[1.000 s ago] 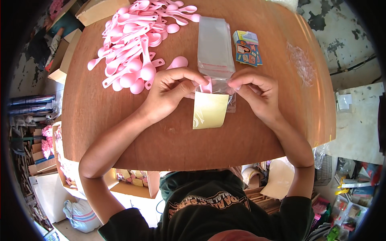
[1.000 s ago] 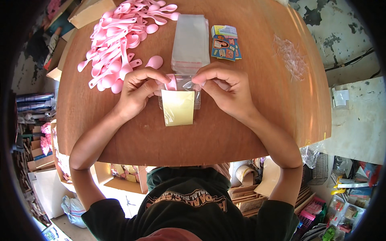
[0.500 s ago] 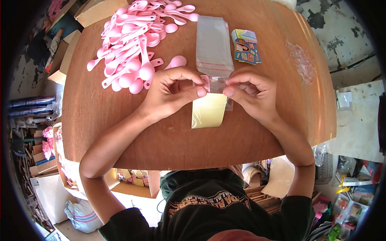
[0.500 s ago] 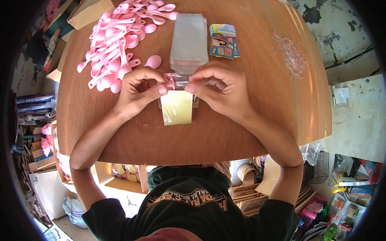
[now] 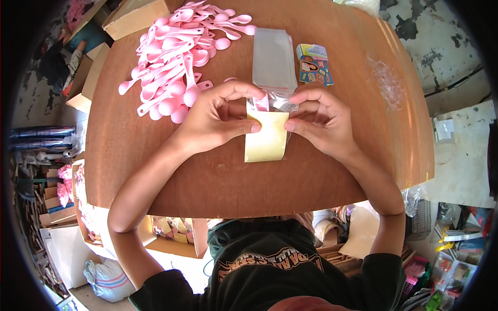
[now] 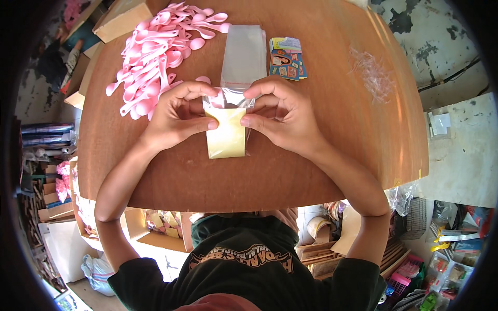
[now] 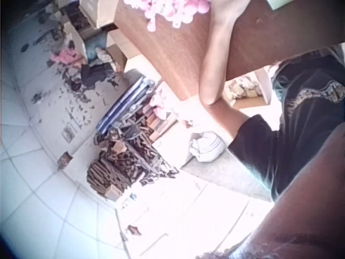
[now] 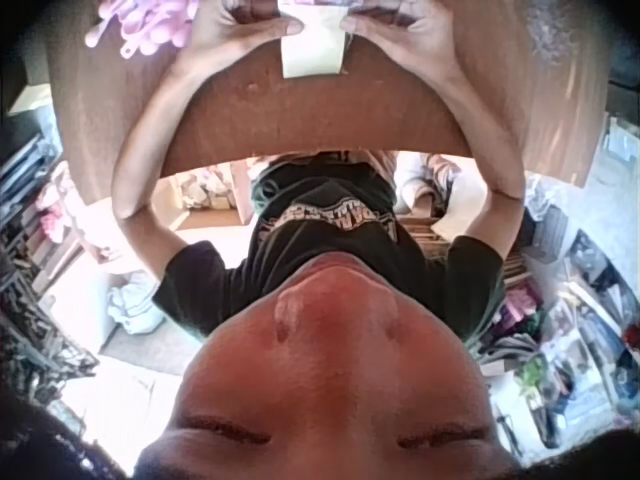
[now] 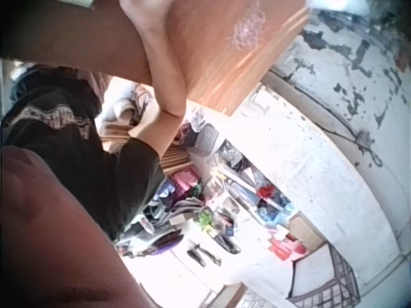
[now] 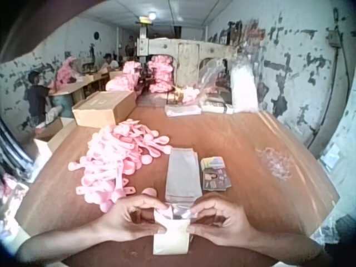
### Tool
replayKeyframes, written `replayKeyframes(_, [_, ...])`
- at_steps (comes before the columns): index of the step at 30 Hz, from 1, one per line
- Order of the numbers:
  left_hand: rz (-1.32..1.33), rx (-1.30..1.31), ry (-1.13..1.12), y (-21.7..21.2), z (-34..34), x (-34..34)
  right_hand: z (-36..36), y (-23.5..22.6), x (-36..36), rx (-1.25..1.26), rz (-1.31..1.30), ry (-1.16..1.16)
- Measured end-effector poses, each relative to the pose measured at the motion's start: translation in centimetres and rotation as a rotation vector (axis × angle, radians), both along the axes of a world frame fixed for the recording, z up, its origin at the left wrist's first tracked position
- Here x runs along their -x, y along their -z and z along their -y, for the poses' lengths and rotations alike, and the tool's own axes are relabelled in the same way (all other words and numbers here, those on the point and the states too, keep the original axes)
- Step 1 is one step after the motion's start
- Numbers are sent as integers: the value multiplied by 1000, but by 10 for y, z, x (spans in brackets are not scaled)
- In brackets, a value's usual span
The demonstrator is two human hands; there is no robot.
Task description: The person packages pink spoons by hand by first sliding a yellow card into a plastic bag. They then place a pink spoon inside the bag with the card and seal the adhesive strip, repeating the process for several more spoons.
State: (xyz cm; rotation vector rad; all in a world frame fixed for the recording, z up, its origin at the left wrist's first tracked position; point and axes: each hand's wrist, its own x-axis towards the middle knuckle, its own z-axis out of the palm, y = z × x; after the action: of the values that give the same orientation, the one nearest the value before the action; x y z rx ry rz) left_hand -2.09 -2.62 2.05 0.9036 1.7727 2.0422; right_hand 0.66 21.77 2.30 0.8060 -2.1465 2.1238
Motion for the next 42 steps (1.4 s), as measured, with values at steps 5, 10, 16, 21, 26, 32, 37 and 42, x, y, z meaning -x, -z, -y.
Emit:
replayKeyframes(5, [-121, 346, -61, -65, 42, -56, -26, -51, -23, 11, 105, -24])
replayKeyframes(10, [-36, 487, 128, -68, 134, -142, -82, -73, -72, -290, 39, -294])
replayKeyframes(16, [668, 694, -342, 33, 234, -235, -123, -48, -138, -523, 351, -724])
replayKeyframes(21, [404, 1148, -825, 223, 305, -267, -104, 46, -180, -790, 410, -441])
replayKeyframes(26, [344, 1270, -558, 322, 285, -254, -95, 155, -153, -1223, 165, 319])
replayKeyframes(32, [418, 1256, -521, 354, 230, -252, -120, 230, -163, -1430, 282, 416])
replayKeyframes(37, [480, 1250, -527, 356, 222, -270, -128, 242, -169, -1445, 310, 420])
replayKeyframes(42, [522, 1260, -553, 350, 229, -292, -128, 248, -167, -1440, 311, 406])
